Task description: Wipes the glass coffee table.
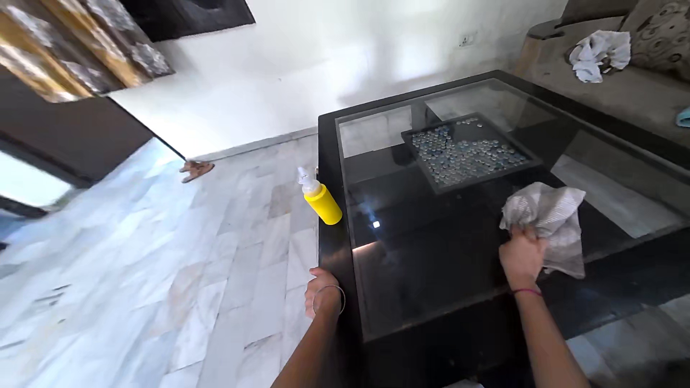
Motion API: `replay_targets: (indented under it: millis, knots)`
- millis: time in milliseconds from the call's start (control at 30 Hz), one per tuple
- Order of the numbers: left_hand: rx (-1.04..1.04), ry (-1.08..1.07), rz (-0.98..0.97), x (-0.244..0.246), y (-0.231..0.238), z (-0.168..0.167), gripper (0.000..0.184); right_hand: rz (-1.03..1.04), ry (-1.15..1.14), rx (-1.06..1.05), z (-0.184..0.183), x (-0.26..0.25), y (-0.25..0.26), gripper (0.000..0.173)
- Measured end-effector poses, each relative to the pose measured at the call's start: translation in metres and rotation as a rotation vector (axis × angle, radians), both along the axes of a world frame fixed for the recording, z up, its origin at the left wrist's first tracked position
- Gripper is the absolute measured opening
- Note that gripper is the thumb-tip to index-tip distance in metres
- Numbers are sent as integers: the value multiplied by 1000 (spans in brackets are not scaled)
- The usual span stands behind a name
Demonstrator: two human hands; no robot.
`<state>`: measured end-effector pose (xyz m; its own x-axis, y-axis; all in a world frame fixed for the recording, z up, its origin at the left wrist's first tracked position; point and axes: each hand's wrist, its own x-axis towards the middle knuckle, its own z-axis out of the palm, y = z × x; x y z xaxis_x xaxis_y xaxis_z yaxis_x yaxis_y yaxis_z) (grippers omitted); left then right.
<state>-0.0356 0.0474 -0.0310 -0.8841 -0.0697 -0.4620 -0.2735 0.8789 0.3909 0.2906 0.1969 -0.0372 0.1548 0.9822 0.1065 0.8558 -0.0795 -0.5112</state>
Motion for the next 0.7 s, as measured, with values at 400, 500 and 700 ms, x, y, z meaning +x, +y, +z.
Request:
replay_targets:
  millis: [400, 500, 700]
  knots:
    - [6, 6, -10, 0, -1, -3, 76, 1073, 71, -297, 16, -137, -81, 47]
    - [-16, 13, -35, 0, -1, -1, 76, 1227, 145, -345, 20, -140, -91, 44]
    - [4, 9, -25, 0, -2, -1, 76, 1010, 184, -160, 4, -99, -39, 33]
